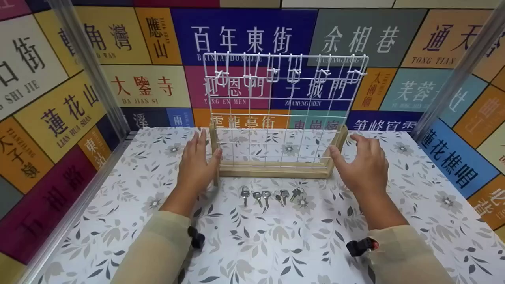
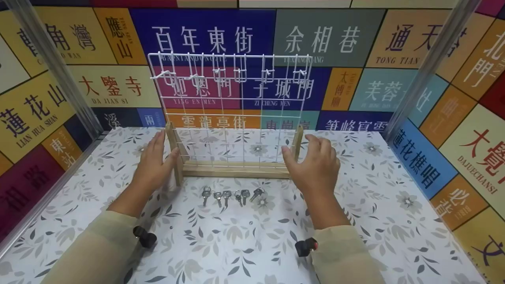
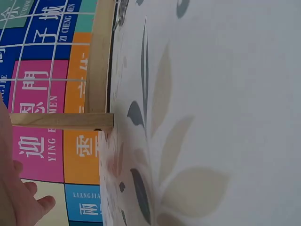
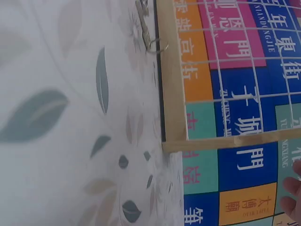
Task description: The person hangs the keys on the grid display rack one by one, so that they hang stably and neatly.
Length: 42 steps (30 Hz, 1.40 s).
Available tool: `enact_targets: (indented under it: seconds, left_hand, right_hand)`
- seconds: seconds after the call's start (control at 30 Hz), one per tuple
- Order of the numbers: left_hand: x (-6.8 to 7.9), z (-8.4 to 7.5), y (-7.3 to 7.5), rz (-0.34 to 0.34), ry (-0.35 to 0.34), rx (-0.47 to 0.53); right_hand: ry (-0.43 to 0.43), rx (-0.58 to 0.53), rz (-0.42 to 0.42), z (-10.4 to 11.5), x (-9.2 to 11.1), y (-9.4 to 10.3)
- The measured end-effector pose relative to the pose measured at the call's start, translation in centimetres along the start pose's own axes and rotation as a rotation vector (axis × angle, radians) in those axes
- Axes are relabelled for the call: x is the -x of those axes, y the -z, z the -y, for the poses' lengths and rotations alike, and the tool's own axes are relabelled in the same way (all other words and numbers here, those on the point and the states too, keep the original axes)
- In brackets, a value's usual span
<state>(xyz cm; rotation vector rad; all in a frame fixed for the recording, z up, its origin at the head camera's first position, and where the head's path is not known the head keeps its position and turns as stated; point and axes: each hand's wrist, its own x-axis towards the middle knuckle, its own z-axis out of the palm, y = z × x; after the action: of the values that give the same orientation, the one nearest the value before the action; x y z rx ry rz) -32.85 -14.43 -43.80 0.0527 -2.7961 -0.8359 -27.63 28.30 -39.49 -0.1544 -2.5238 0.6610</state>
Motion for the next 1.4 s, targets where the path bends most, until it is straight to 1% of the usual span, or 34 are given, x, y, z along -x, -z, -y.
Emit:
enact_targets:
  seconds: [0.07,0.13,0.23,0.33,0.43,0.5,0.6,0.67,0.77,0.83,0.93,1.03,1.13,1.27,1.4]
  left_hand:
    - [0.1,0.0,-0.2,0.000,0.002,0.054]
    - [0.2,0.0,-0.3,0.003,0.009,0.093]
    - [0.3,-0.1,-0.6,0.016,0.032,0.149]
    - [0.5,-0.1,-0.8,0.048,0.059,0.198]
    - [0.7,-0.1,-1.0,0.084,0.084,0.256]
    - [0.8,0.0,-1.0,0.104,0.079,0.301]
    - [0.8,-0.2,-1.0,0.140,0.086,0.412]
    - [0.8,-0.3,-1.0,0.169,0.104,0.493]
    - [0.9,-0.5,-1.1,0.198,0.146,0.579]
    - [1.0,-0.6,-1.2,0.201,0.157,0.609]
    - [1.2,-0.6,-1.4,0.193,0.158,0.628]
    - [1.3,-0.6,-1.3,0.191,0.183,0.645]
    - [1.4,-0.5,-1.2,0.201,0.216,0.680]
    - [1.3,-0.2,-1.4,0.218,0.252,0.764]
    - [1.4,0.0,-1.7,0.240,0.290,0.849]
  right_hand:
    - [0.001,-0.051,-0.013,0.3,0.3,-0.1]
    - [-0.016,-0.102,0.012,0.7,0.5,-0.2]
    - [-0.069,-0.215,0.112,1.3,0.5,-0.3]
    - [-0.119,-0.315,0.218,1.8,0.5,-0.5]
    - [-0.128,-0.381,0.274,2.3,0.4,-1.0]
    - [-0.132,-0.419,0.312,2.7,0.4,-1.5]
    - [-0.148,-0.491,0.391,3.0,0.3,-2.5]
    - [-0.176,-0.542,0.460,3.3,0.3,-3.1]
    - [-0.230,-0.606,0.547,3.4,0.3,-4.1]
    - [-0.251,-0.616,0.593,3.4,0.4,-4.6]
    - [-0.270,-0.634,0.636,3.2,0.6,-5.2]
    - [-0.273,-0.635,0.671,2.8,0.6,-5.7]
    - [-0.278,-0.664,0.714,1.9,0.7,-6.4]
    - [-0.242,-0.649,0.770,0.2,1.0,-7.4]
    - [-0.148,-0.598,0.822,-1.5,1.2,-7.9]
